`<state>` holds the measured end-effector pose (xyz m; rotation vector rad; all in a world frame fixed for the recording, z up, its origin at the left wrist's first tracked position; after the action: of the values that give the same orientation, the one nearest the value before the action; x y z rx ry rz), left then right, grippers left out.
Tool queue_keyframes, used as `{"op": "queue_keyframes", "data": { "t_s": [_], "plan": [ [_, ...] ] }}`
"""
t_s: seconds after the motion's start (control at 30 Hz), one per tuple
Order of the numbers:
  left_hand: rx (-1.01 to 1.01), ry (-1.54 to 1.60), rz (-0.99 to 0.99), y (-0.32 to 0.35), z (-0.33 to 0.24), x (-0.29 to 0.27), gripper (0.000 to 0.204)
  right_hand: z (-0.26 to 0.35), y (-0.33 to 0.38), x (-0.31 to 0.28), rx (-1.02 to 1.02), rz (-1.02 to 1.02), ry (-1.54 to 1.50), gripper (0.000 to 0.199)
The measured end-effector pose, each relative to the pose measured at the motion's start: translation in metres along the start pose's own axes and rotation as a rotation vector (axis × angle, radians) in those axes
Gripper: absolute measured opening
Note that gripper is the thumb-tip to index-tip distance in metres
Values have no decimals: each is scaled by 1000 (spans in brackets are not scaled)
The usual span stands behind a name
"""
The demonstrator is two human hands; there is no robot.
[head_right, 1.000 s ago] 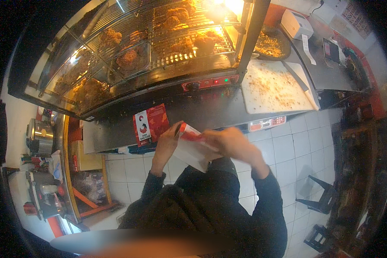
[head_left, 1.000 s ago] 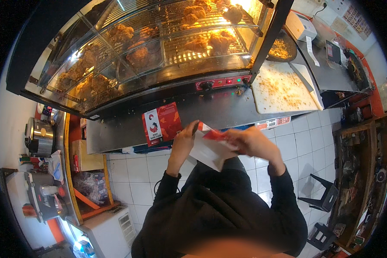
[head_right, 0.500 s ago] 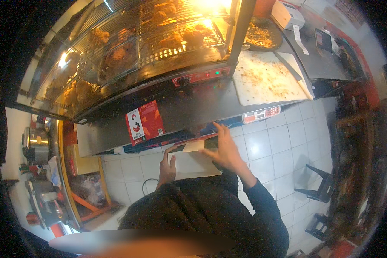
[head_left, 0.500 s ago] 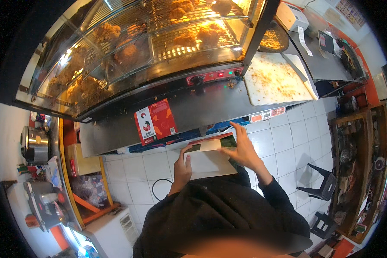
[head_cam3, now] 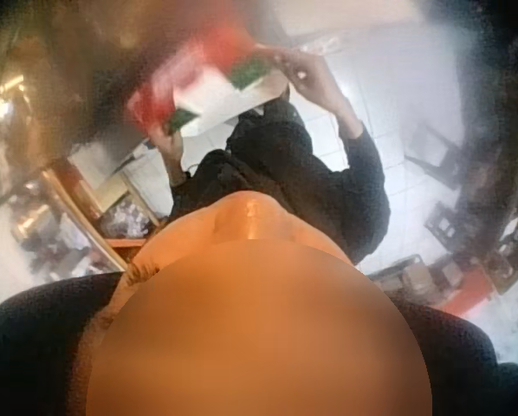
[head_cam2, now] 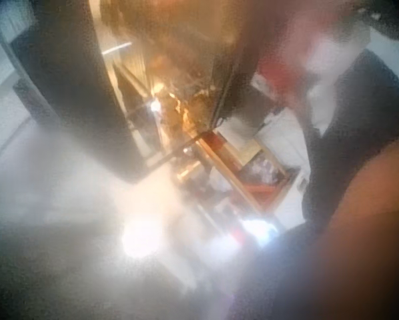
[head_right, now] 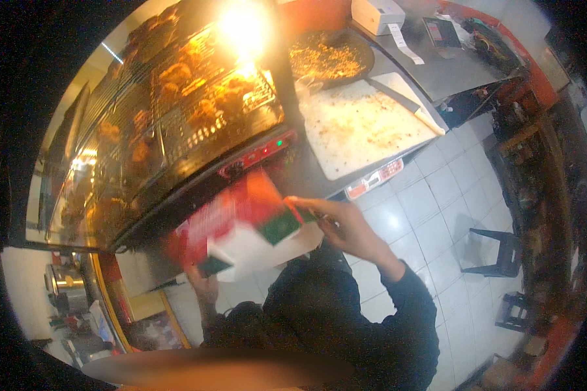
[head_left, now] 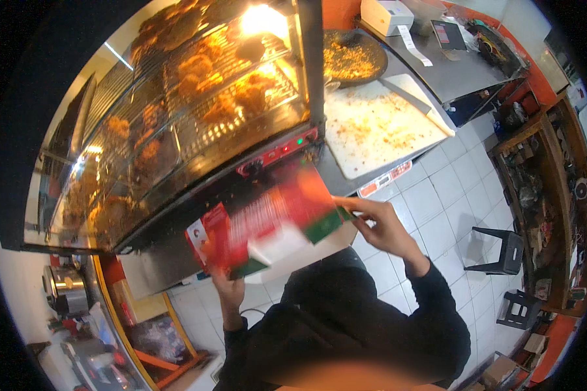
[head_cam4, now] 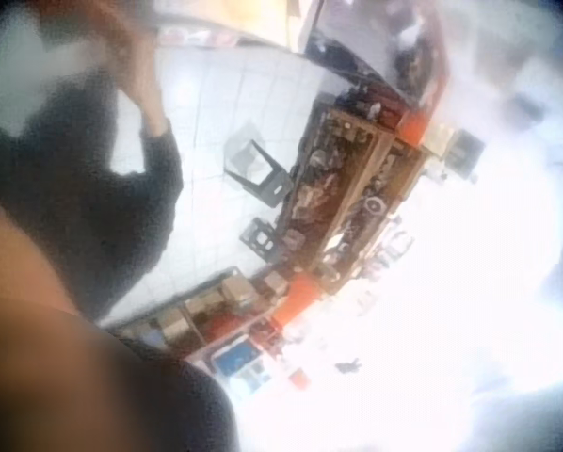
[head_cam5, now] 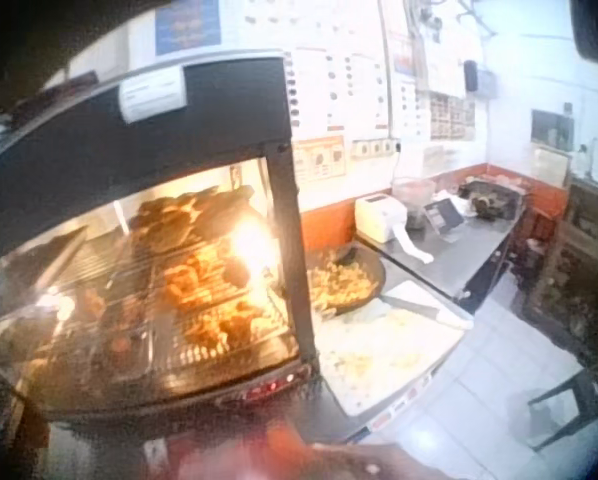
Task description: The person assembles a takeout order by folding a colorful paper box, placing it on a stack, and using a phone and receipt printer. They then retrieve fried chicken from a display case, place it in a plastic bag, and scoop rice into a paper bag before sealing it.
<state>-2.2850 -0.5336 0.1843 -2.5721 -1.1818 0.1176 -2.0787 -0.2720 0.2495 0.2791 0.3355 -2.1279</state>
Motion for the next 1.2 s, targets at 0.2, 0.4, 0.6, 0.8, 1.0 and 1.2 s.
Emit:
{"op": "queue_keyframes", "data": {
  "t_s": [0.2, 0.4, 0.6, 0.8, 1.0, 1.2],
  "plan": [
    [-257, -227, -40, -75, 102, 24, 47, -96, -80, 18, -5, -210, -31, 49],
    [-526, -511, -232, -113, 171, 3, 46, -159, -154, -35, -24, -578, -53, 21],
    [-511, -609, -392, -96, 193, 9, 43, -266, -322, -40, 155, -386, 84, 33],
    [-375, -409, -554, -86, 170, 8, 61, -234, -321, -44, -164, -431, -42, 41],
    [178, -493, -1061, -119, 59, -149, 56, -170, -224, -79, -237, -792, -368, 45],
    [502, -746, -1414, -183, -31, -312, 71, -126, -214, -71, -232, -570, -1029, 65]
  ]
}}
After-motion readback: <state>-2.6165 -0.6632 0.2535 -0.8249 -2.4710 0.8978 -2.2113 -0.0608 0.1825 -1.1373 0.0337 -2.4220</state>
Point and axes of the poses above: each hand's wrist, its own y-axis away from the middle knuckle, its own x-axis out of the palm, z = x × y, the point moved 7 cm from there along -y, towards the middle knuckle, and after that the axes turned 8 degrees about -z, right-handed, at the moved point
